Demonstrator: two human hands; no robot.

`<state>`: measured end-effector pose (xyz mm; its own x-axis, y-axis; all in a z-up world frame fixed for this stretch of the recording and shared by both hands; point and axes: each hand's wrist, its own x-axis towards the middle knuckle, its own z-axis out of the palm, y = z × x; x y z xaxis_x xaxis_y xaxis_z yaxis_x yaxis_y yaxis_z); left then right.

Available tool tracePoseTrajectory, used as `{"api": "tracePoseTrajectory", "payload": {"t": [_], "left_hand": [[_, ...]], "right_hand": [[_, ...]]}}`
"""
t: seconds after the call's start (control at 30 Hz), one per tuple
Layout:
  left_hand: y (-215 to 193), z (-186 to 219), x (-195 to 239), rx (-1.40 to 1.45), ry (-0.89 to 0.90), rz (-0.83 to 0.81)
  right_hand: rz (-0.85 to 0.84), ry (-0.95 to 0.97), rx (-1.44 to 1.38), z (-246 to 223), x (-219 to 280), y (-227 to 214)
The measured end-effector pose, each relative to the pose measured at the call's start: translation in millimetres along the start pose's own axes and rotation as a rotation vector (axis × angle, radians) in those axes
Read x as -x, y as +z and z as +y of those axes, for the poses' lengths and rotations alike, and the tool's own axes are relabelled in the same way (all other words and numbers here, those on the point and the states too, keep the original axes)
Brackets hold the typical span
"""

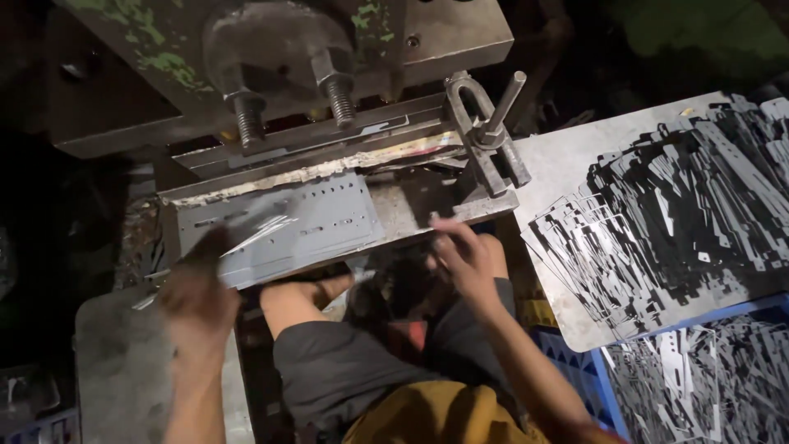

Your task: The recorder feeds flat metal sheets into a press machine to stamp or bend them.

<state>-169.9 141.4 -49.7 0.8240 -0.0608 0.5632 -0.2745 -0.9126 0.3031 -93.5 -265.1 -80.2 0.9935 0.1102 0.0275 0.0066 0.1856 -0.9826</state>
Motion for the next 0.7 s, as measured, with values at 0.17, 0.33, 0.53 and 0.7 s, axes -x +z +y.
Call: {"api": "tracePoseTrajectory", "payload": {"t": [0.17,0.33,0.53,0.7], "left_hand": [[-31,53,12,0.803,-0.615,0.54],[29,56,18,1.433,-0.59,0.574],[102,91,-121,1.526,-0.656,0.368],[119,98,-178,1.455,-0.71,0.248]], "right_hand": [[-0.253,0.025,-0.257,-51,-114,77],[-0.199,-0.063,-0.341,-88,-117,99],[-0.001,-0.212,-0.351,-68,24,-30],[0.258,-0.485,-0.458,-17,100,-169]]}}
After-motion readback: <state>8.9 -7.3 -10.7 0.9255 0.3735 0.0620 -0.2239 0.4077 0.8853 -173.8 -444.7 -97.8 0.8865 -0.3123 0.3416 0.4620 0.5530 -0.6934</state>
